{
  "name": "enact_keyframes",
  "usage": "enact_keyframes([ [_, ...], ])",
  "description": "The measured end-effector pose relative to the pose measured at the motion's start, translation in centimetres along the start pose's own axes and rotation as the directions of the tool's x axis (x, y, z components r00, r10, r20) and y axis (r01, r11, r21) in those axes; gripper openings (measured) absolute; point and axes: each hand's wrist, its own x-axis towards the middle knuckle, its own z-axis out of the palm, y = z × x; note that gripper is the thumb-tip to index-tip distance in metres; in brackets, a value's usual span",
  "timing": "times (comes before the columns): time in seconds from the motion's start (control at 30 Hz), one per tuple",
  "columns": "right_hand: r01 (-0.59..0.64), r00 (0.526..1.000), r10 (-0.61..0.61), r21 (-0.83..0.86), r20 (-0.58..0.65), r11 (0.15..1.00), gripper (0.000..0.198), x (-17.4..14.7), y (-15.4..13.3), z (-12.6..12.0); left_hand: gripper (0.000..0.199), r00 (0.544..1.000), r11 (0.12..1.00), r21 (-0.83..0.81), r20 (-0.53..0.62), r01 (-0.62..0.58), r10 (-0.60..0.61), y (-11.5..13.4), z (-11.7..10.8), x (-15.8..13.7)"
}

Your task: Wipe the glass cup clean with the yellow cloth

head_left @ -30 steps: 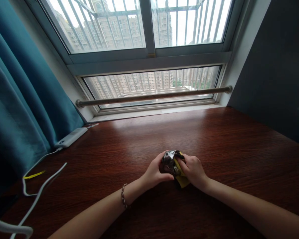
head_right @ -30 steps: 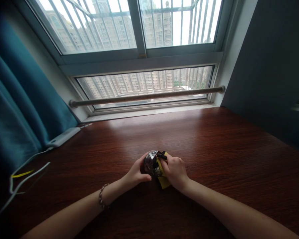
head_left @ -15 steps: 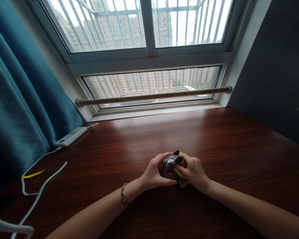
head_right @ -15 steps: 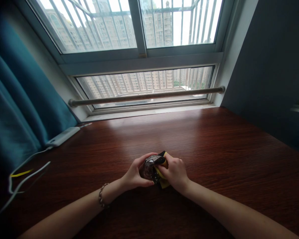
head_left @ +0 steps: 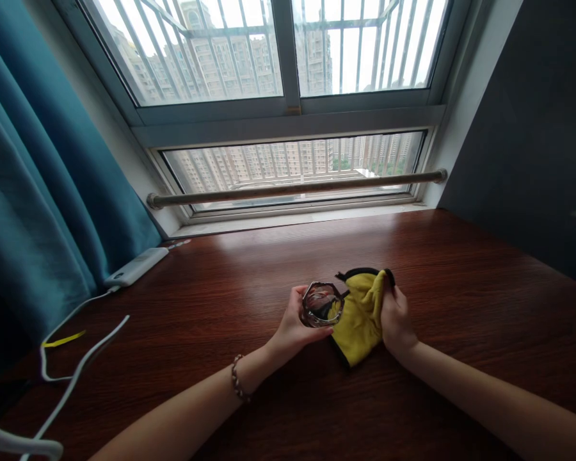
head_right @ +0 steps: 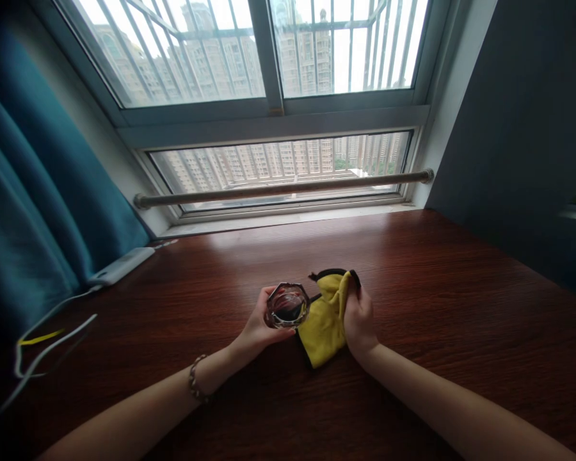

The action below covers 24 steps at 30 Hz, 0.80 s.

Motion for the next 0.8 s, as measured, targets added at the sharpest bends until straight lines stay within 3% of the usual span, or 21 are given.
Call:
enact_keyframes([
  [0.07, 0.18, 0.983, -0.18, -0.008, 0.023, 0.984, 0.036, -0.4, -0.9, -0.4, 0.073, 1.0, 1.0, 0.017, -0.009, -0.011, 0.011, 0.0, 0.1, 0.0],
  [0.1, 0.336, 0.937, -0.332, -0.028, 0.108, 0.941, 0.031, -0.7, -1.5, -0.5, 0.073, 1.0, 1.0, 0.027, -0.005, -0.016, 0.017, 0.0, 0.1, 0.0],
  [0.13, 0.512, 0.839, -0.487, -0.048, 0.242, 0.858, 0.031, -1.2, -2.1, -0.6, 0.072, 1.0, 0.999, 0.038, 0.001, -0.023, 0.023, 0.0, 0.2, -0.1],
  [0.17, 0.678, 0.687, -0.602, -0.061, 0.407, 0.732, 0.035, -1.7, -2.7, -0.6, 0.073, 0.999, 0.998, 0.05, 0.01, -0.032, 0.031, 0.0, 0.2, -0.1],
  [0.2, 0.8, 0.52, -0.644, -0.056, 0.562, 0.597, 0.039, -2.2, -3.1, -0.6, 0.073, 0.999, 0.997, 0.062, 0.023, -0.041, 0.039, -0.1, 0.3, -0.3],
  [0.23, 0.871, 0.387, -0.62, -0.051, 0.682, 0.488, 0.043, -2.7, -3.5, -0.5, 0.074, 0.998, 0.996, 0.077, 0.039, -0.049, 0.046, -0.2, 0.3, -0.4],
  [0.27, 0.908, 0.306, -0.572, -0.053, 0.761, 0.415, 0.046, -3.1, -3.7, -0.5, 0.076, 0.997, 0.994, 0.094, 0.057, -0.058, 0.053, -0.3, 0.3, -0.6],
  [0.3, 0.923, 0.269, -0.526, -0.06, 0.807, 0.38, 0.049, -3.4, -3.8, -0.4, 0.077, 0.995, 0.991, 0.115, 0.075, -0.068, 0.059, -0.4, 0.4, -0.8],
  [0.43, 0.936, 0.238, -0.408, -0.096, 0.881, 0.338, 0.062, -3.7, -3.5, -0.1, 0.081, 0.992, 0.964, 0.245, 0.098, -0.105, 0.083, -0.6, 0.2, -1.2],
  [0.47, 0.946, 0.226, -0.375, -0.11, 0.899, 0.306, 0.061, -3.6, -3.4, 0.0, 0.081, 0.992, 0.953, 0.28, 0.088, -0.112, 0.091, -0.6, 0.1, -1.3],
  [0.53, 0.959, 0.246, -0.338, -0.177, 0.909, 0.221, 0.059, -3.7, -3.3, 0.2, 0.081, 0.992, 0.931, 0.341, 0.057, -0.129, 0.117, -0.8, -0.1, -1.3],
  [0.6, 0.959, 0.282, -0.367, -0.249, 0.887, 0.136, 0.056, -3.9, -3.2, 0.5, 0.079, 0.987, 0.908, 0.389, 0.02, -0.153, 0.158, -1.0, -0.1, -1.3],
  [0.67, 0.96, 0.277, -0.421, -0.266, 0.864, 0.087, 0.055, -4.3, -3.3, 0.8, 0.078, 0.98, 0.886, 0.428, -0.01, -0.176, 0.2, -1.2, 0.0, -1.3],
  [0.73, 0.968, 0.25, -0.453, -0.218, 0.856, 0.123, 0.049, -4.7, -3.5, 0.9, 0.077, 0.971, 0.867, 0.459, -0.03, -0.196, 0.235, -1.2, 0.1, -1.5],
  [0.8, 0.954, 0.27, -0.466, -0.17, 0.843, 0.246, 0.038, -4.8, -3.8, 0.8, 0.073, 0.96, 0.847, 0.485, -0.049, -0.218, 0.275, -1.2, 0.3, -1.7],
])
